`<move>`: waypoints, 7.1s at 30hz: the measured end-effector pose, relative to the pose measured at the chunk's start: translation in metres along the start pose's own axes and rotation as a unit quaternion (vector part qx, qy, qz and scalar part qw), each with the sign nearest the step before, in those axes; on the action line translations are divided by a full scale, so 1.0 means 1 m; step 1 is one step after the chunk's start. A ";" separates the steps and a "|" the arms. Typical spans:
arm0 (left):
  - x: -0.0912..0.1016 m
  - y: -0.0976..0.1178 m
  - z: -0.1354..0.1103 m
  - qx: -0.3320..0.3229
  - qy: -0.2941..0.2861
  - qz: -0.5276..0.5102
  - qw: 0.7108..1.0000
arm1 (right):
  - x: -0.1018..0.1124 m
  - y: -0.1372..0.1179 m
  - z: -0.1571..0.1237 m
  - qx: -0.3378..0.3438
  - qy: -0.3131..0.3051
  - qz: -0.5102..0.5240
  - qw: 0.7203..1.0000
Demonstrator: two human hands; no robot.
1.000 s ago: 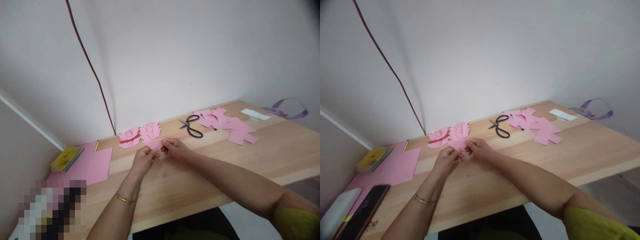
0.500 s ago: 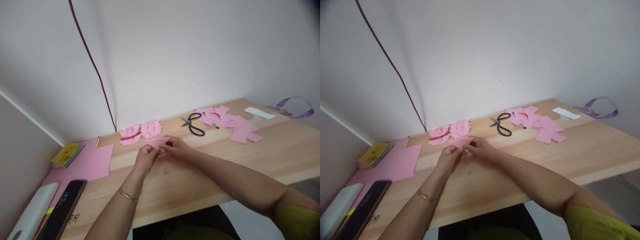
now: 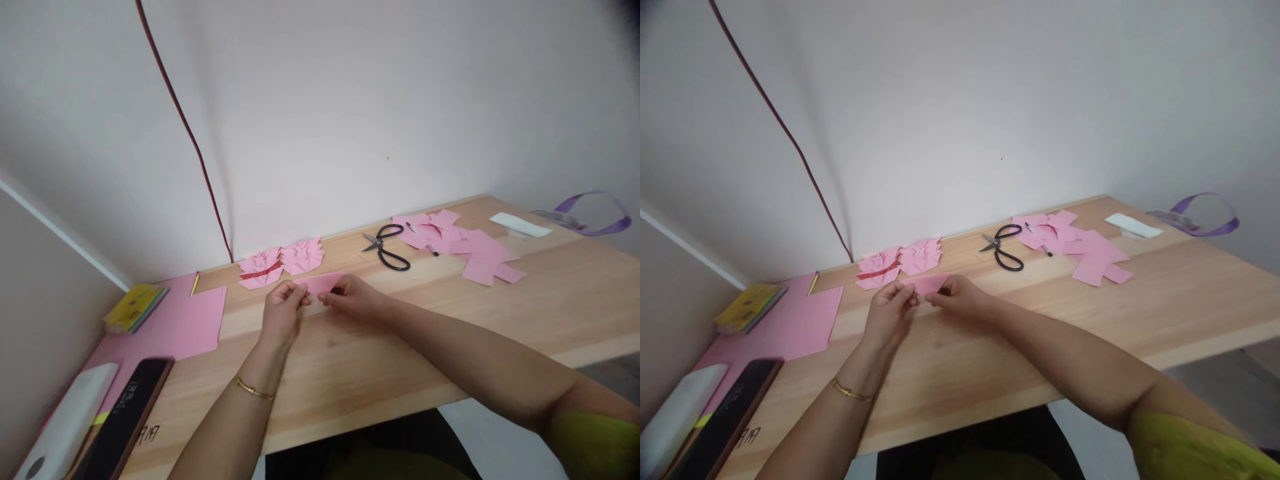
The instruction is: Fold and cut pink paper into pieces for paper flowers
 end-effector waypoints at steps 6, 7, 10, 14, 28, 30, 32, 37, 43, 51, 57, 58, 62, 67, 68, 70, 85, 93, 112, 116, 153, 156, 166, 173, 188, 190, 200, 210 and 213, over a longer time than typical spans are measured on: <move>0.020 0.018 0.007 -0.056 0.036 -0.124 0.990 | 0.005 0.011 -0.001 -0.030 0.016 0.006 0.999; 0.020 0.016 0.008 -0.052 0.035 -0.140 0.988 | 0.008 0.013 -0.002 -0.036 0.027 0.004 0.999; 0.006 -0.002 0.009 0.009 -0.010 -0.124 0.992 | 0.011 0.015 -0.003 -0.046 0.049 -0.001 0.998; -0.005 -0.018 0.004 0.040 -0.046 -0.002 0.998 | 0.001 0.008 0.000 -0.014 0.010 0.022 1.000; -0.018 -0.013 0.001 0.041 -0.063 -0.067 0.995 | 0.016 0.006 -0.002 0.009 0.064 0.064 0.996; -0.014 -0.014 0.001 0.043 -0.039 -0.059 0.997 | 0.014 0.001 -0.002 0.007 0.047 0.048 0.998; -0.010 -0.014 0.000 0.046 -0.020 -0.059 0.997 | 0.013 -0.002 -0.002 0.001 0.039 0.023 0.999; -0.021 -0.016 -0.001 0.065 -0.075 -0.094 0.991 | 0.015 -0.004 -0.004 -0.008 0.038 -0.023 0.999; -0.006 -0.016 0.002 0.055 -0.010 -0.089 0.994 | 0.035 -0.010 -0.001 0.023 0.053 -0.130 0.990; -0.002 -0.018 0.001 0.082 0.010 -0.123 0.989 | 0.160 0.023 -0.033 -0.141 0.187 -0.428 0.873; -0.005 -0.016 0.001 0.081 -0.003 -0.136 0.987 | 0.180 0.057 -0.048 -0.203 0.157 -0.480 0.839; -0.005 -0.017 0.001 0.082 -0.008 -0.137 0.987 | 0.181 0.058 -0.049 -0.206 0.164 -0.482 0.836; -0.008 -0.018 0.000 0.084 -0.019 -0.138 0.987 | 0.185 0.058 -0.050 -0.220 0.191 -0.495 0.819; -0.006 -0.019 0.000 0.087 -0.010 -0.136 0.987 | 0.184 0.053 -0.049 -0.253 0.188 -0.534 0.785; -0.006 -0.019 0.000 0.087 -0.012 -0.137 0.987 | 0.183 0.053 -0.048 -0.258 0.184 -0.538 0.781; -0.006 -0.020 0.001 0.089 -0.016 -0.143 0.986 | 0.180 0.053 -0.045 -0.257 0.172 -0.542 0.781; 0.000 -0.002 -0.002 0.069 0.008 -0.180 0.981 | 0.117 -0.031 -0.031 0.005 0.172 -0.222 0.960; 0.000 0.008 -0.004 0.053 -0.001 -0.156 0.986 | 0.038 -0.049 -0.023 0.063 -0.037 -0.297 0.952; -0.015 0.020 -0.006 0.011 -0.084 -0.134 0.987 | 0.019 -0.051 -0.024 0.047 -0.082 -0.372 0.923; -0.015 0.020 -0.006 0.009 -0.083 -0.134 0.987 | 0.018 -0.051 -0.024 0.048 -0.086 -0.368 0.925; -0.012 0.012 -0.004 0.020 -0.078 -0.131 0.988 | 0.017 -0.045 -0.020 0.037 -0.074 -0.384 0.920; -0.014 0.008 -0.004 0.033 -0.088 -0.118 0.989 | 0.017 -0.043 -0.019 0.038 -0.072 -0.385 0.919; -0.012 0.002 -0.003 0.046 -0.079 -0.125 0.988 | 0.015 -0.042 -0.018 0.012 -0.068 -0.376 0.924; -0.016 0.006 -0.004 0.044 -0.083 -0.128 0.987 | 0.017 -0.040 -0.018 -0.014 -0.059 -0.397 0.916; -0.015 0.001 -0.002 0.044 -0.075 -0.129 0.988 | 0.021 -0.046 -0.017 0.065 0.042 -0.108 0.991; -0.021 -0.001 -0.003 0.044 -0.088 -0.128 0.987 | 0.019 -0.045 -0.018 0.078 0.063 -0.055 0.993; -0.011 -0.007 -0.002 0.040 -0.036 -0.115 0.992 | 0.026 -0.036 -0.017 0.048 0.092 -0.062 0.993; -0.009 -0.005 -0.008 0.119 -0.034 -0.101 0.987 | 0.031 -0.035 -0.018 0.047 0.109 -0.116 0.986; -0.007 -0.006 -0.009 0.128 -0.024 -0.102 0.986 | 0.030 -0.035 -0.018 0.054 0.112 -0.133 0.983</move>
Point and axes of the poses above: each hand's wrist, its own z-axis towards the middle knuckle, its own x-axis out of the back of the hand, y = z × x, the point moved 10 cm from there along z, towards the middle knuckle, and after that the axes turned 7 degrees about -y, right-handed, at the moved point
